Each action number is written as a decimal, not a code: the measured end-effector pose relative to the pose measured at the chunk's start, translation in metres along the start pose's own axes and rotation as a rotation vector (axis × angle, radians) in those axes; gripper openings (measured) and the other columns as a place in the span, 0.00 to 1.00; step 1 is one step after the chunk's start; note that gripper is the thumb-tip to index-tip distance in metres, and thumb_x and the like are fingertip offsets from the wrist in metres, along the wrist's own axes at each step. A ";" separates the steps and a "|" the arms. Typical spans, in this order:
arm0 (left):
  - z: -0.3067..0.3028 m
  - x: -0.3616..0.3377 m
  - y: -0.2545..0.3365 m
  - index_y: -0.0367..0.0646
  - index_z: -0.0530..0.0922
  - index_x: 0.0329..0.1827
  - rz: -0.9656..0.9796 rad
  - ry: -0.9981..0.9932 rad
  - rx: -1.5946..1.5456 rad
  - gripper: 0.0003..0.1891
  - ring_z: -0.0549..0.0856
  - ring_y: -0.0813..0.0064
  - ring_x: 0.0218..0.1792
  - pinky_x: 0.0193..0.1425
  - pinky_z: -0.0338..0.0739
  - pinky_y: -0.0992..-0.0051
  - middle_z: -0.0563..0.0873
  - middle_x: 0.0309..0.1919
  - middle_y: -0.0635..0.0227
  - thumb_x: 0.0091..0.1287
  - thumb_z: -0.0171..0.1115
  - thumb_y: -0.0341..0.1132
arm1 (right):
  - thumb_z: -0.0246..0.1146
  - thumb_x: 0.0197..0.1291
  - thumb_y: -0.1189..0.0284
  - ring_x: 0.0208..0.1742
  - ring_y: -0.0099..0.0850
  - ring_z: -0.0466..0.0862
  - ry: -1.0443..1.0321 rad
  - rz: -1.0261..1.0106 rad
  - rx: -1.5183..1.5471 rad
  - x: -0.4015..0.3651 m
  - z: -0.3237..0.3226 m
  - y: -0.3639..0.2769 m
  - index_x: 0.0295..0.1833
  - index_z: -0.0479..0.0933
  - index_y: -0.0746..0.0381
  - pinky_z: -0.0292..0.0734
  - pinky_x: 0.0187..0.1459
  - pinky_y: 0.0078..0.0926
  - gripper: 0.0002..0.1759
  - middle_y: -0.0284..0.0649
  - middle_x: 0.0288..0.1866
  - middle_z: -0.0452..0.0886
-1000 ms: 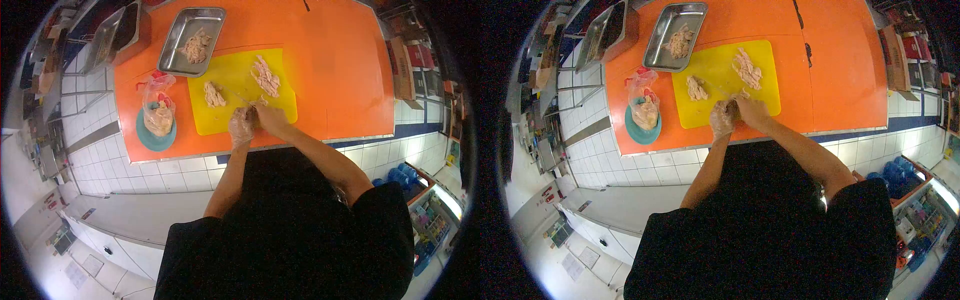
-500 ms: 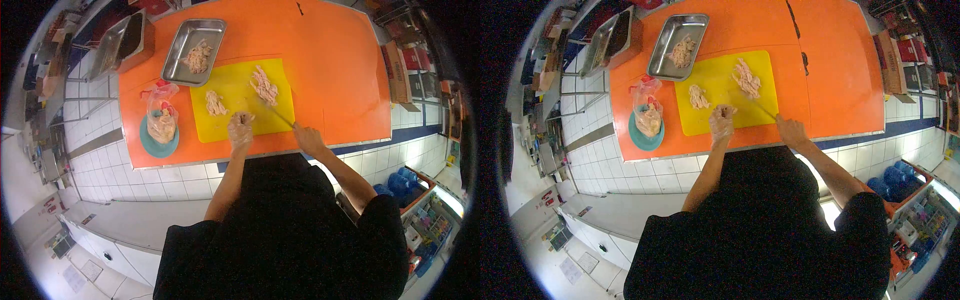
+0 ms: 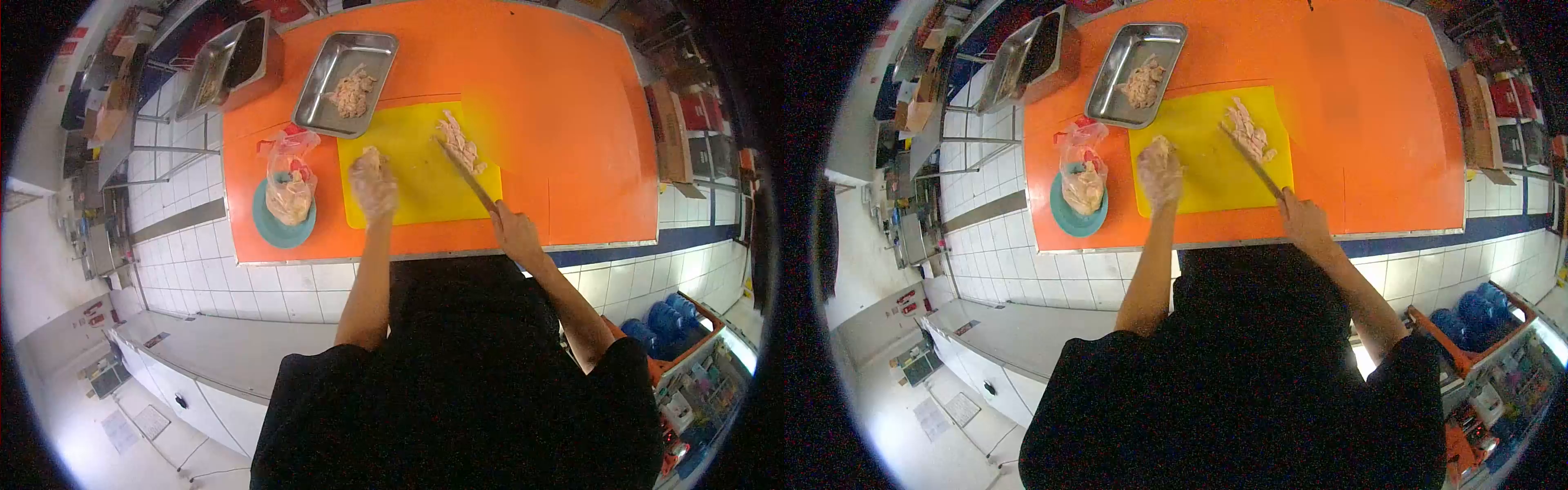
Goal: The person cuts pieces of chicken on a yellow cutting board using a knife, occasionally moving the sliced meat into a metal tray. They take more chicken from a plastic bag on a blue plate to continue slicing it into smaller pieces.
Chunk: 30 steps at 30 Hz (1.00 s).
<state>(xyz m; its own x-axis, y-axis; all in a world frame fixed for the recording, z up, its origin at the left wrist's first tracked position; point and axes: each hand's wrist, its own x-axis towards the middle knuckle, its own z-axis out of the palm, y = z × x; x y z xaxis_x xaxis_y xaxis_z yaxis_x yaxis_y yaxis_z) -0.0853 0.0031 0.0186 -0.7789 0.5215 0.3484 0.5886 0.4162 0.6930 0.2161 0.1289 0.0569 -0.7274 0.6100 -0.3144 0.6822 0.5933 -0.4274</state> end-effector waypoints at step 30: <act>-0.078 0.063 0.002 0.41 0.85 0.48 -0.444 -0.412 -0.325 0.11 0.83 0.79 0.35 0.40 0.76 0.75 0.89 0.37 0.68 0.81 0.54 0.35 | 0.54 0.80 0.58 0.33 0.63 0.86 -0.075 -0.010 0.005 0.001 0.006 -0.001 0.56 0.73 0.63 0.80 0.36 0.66 0.17 0.59 0.31 0.84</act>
<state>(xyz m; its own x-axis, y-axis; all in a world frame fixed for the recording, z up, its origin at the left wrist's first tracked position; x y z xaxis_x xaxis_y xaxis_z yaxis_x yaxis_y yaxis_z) -0.1503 -0.0212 0.0914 -0.7476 0.6206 -0.2366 0.0874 0.4450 0.8912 0.2144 0.1255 0.0516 -0.7375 0.5630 -0.3729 0.6750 0.5962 -0.4346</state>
